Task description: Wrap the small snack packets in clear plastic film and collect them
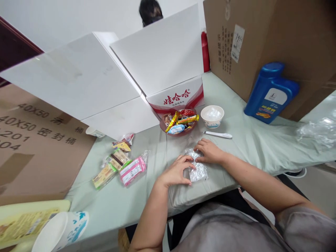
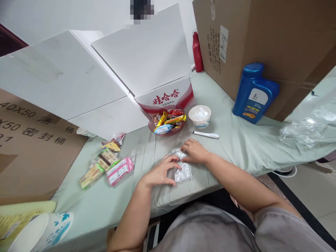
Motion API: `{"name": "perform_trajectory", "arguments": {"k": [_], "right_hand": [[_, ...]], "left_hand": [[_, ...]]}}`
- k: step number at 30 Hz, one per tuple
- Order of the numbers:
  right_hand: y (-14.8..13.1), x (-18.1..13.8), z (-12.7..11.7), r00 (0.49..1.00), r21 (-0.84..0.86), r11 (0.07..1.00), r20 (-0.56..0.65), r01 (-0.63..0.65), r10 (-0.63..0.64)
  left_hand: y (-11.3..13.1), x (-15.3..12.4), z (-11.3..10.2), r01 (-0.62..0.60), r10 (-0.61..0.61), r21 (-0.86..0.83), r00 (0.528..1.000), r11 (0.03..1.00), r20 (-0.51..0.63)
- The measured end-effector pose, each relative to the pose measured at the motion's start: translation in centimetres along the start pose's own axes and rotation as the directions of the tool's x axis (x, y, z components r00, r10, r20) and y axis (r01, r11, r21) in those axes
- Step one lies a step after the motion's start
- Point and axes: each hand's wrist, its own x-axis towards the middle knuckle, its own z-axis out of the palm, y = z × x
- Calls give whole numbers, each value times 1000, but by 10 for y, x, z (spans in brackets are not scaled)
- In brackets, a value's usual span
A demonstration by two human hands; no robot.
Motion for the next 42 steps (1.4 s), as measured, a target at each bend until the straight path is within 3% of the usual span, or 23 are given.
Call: {"name": "perform_trajectory", "arguments": {"k": [3,6,9,11,13,16,23,28,31,33,35,37,38,40,42], "right_hand": [[2,-1,-2,994,65,998,-109,-18,25],[3,-2,-9,985,297,954,-173,28,25],[4,-4,-14,999,559,829,-36,36,-19],[2,-4,-13,997,602,799,67,-19,-26],[-1,-2,-9,993,538,836,105,-108,60],[-7,1,0,977,383,899,43,-210,209],[-12,0,7,972,212,956,-72,-202,222],[-17,3,6,973,27,973,-4,-231,231],[-21,6,7,974,-45,973,23,-226,227],[-22,7,9,977,-70,975,24,-211,213],[-21,8,10,979,-86,976,21,-203,205],[-17,7,10,971,-110,965,10,-236,239],[-15,7,9,962,-126,954,-8,-271,273],[-9,5,6,940,-143,929,-90,-341,330],[-6,4,4,951,-109,953,-168,-281,261]], "left_hand": [[0,-1,2,-14,15,14,996,1000,-93],[-4,-1,2,-40,25,-70,981,997,-193],[-11,2,5,94,-130,-126,938,988,-322],[-16,7,10,224,-271,-158,870,962,-413],[-20,13,16,304,-368,-208,807,930,-462],[-24,19,24,342,-434,-270,754,900,-493],[-15,21,27,341,-468,-325,704,882,-534],[-6,21,29,448,-455,-157,705,880,-544],[-4,19,30,417,-293,13,659,909,-693],[-3,18,30,294,-87,175,699,940,-710],[-3,18,29,159,52,302,807,940,-588],[-4,20,27,121,56,344,885,931,-463],[-5,20,26,142,24,342,899,929,-438],[-7,21,24,196,-42,312,898,930,-439],[-8,21,22,207,-64,285,895,936,-442]]}}
